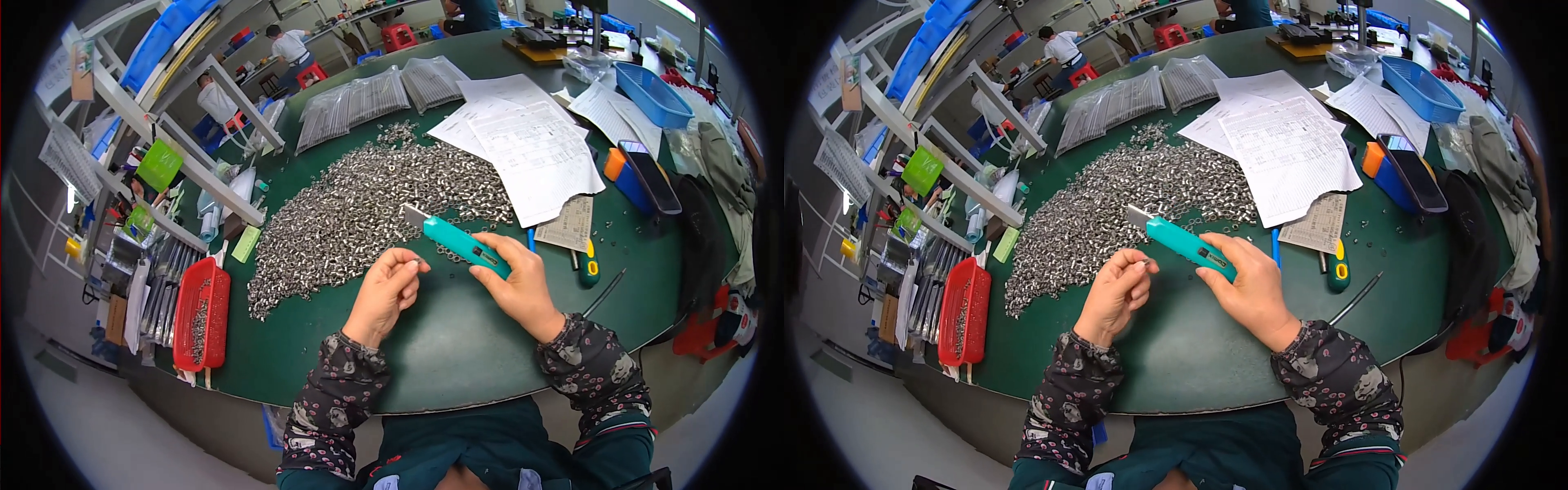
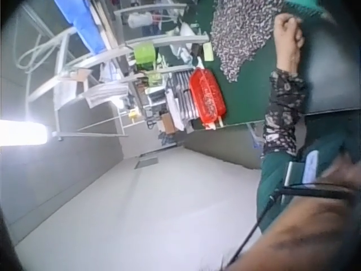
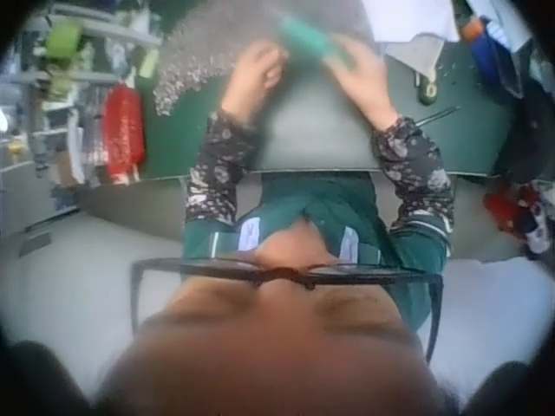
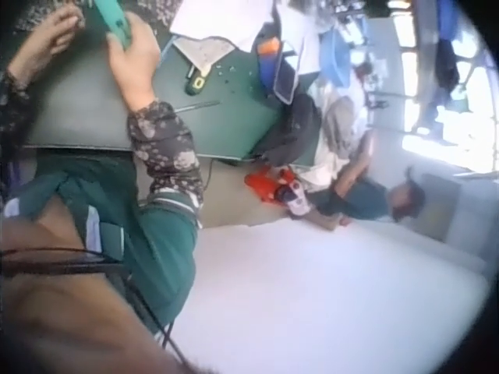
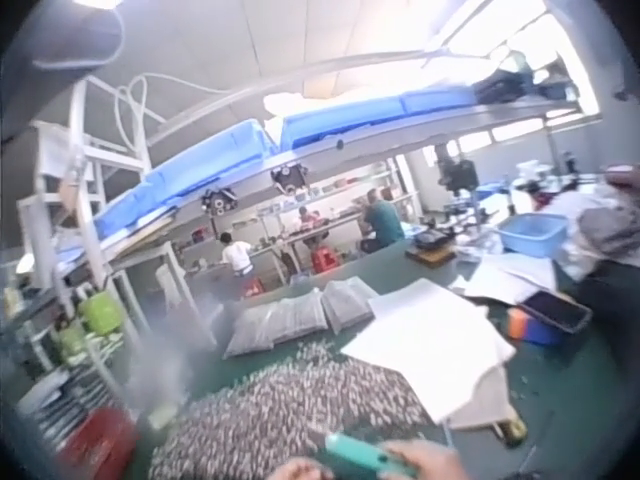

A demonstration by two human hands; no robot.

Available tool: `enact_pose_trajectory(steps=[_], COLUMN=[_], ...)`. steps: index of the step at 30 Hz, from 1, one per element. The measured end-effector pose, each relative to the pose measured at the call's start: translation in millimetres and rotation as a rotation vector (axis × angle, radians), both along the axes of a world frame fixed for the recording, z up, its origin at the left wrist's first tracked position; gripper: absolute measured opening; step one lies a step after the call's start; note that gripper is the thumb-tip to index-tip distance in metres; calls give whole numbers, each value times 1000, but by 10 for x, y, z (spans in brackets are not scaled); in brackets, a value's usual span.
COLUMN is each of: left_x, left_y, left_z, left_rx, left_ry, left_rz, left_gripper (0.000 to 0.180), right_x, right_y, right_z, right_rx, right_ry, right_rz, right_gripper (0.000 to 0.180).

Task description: Using a utility knife to process or deburr small metal components at a workbench.

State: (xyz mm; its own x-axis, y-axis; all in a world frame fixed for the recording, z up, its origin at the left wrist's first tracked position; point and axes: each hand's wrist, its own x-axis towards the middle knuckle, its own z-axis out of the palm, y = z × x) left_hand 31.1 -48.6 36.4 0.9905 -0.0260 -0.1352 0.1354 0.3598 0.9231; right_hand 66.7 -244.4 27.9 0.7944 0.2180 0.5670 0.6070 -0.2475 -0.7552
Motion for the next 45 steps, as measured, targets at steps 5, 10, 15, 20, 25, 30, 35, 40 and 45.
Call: enact_pose_trajectory(steps=[5,10,15,20,25,30,35,40,45], left_x=[-200,-200,-191,-188,-204,-226,-211,-217,-219], left_y=[432,521,542,556,523,525,513,554,530], left_z=[-289,-398,-410,-426,-377,-335,-318,-379,-366], left_rx=[-224,-301,-317,-318,-303,-162,-155,-136,-147], left_ry=[-52,-66,-51,-47,-10,-33,-31,-67,-67], left_rz=[100,74,43,46,91,138,164,142,155], left_gripper=[9,12,13,14,15,15,13,11,11], right_x=[-91,-104,-99,-98,-97,-92,-99,-103,-106], right_y=[51,72,80,83,80,90,88,93,91], right_z=[-41,-48,-82,-64,-68,-46,-75,-75,-90], right_rx=[-243,-324,-329,-378,-335,-292,-348,-361,-344], right_ry=[111,201,224,213,189,194,138,159,167], right_rz=[179,272,343,365,308,271,263,289,317], right_gripper=[34,33,32,32,32,34,33,32,32])
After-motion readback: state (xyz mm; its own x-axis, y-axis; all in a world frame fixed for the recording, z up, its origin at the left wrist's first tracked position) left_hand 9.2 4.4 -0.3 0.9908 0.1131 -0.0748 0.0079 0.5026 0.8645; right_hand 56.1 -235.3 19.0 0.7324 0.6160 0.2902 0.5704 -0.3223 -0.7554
